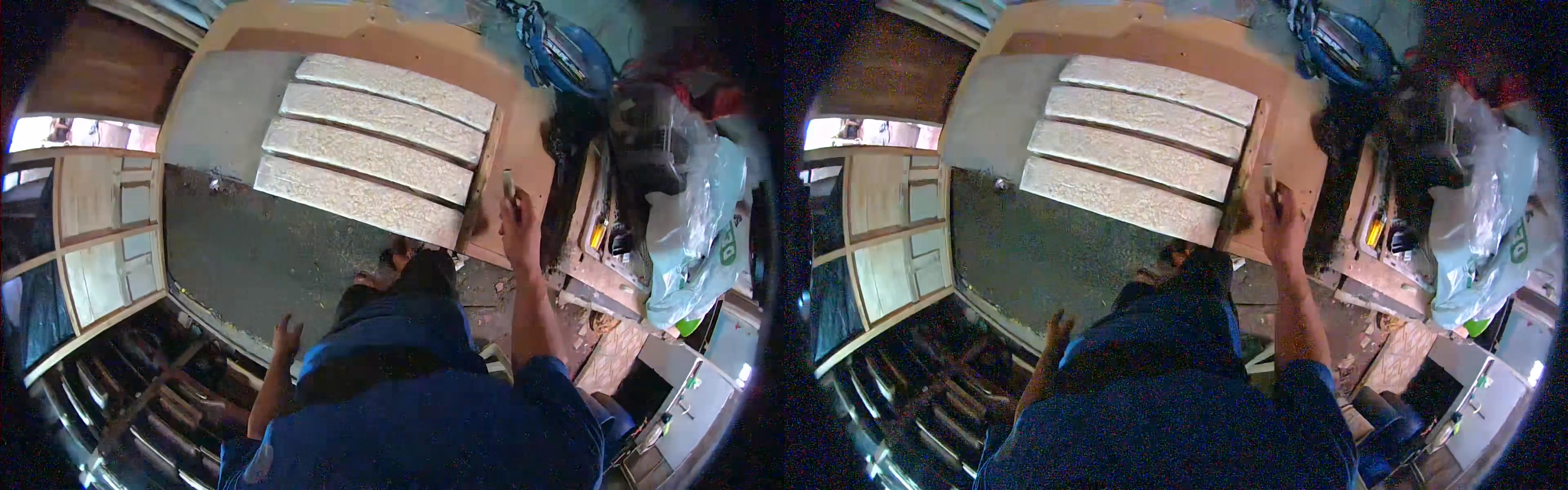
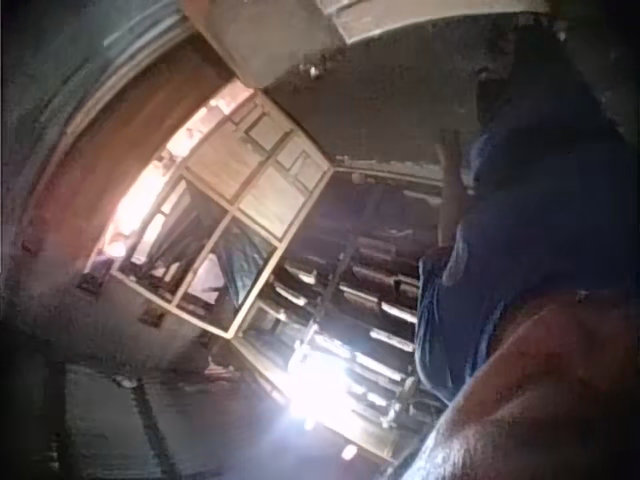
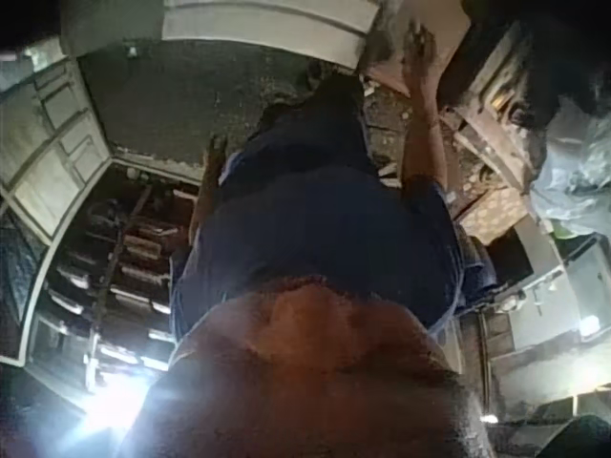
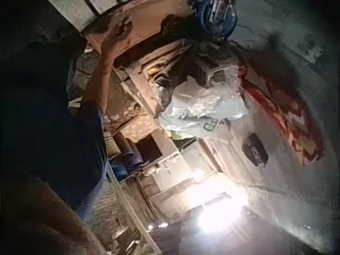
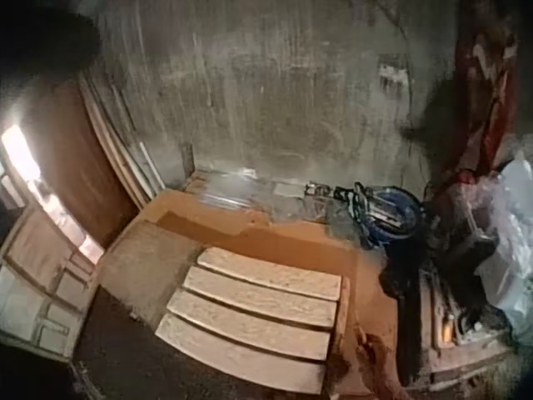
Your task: The person removes a wooden tray containing white blocks from a shelf, carries it to a table, and slices the blocks into strips with a knife.
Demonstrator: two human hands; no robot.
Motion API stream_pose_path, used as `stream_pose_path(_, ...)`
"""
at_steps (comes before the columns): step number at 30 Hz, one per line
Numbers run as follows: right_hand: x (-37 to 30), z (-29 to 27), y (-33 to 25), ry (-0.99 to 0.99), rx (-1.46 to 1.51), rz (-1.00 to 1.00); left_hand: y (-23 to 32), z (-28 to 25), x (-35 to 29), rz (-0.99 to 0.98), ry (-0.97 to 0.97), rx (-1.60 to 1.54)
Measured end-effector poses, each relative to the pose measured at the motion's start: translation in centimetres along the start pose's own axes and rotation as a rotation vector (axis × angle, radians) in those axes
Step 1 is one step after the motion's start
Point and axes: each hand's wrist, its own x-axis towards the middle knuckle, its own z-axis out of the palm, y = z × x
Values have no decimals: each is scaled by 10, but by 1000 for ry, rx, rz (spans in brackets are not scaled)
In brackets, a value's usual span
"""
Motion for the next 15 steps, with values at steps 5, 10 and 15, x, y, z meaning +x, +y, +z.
stream_pose_path(5,-12,-6,3,63,-239,-382,44,-35,-3,-328,3,-299)
stream_pose_path(10,-29,-26,-15,-94,-350,-281,43,-46,-22,-270,-2,-388)
stream_pose_path(15,-34,-26,-17,-121,-325,-247,81,-79,-27,-254,-95,-206)
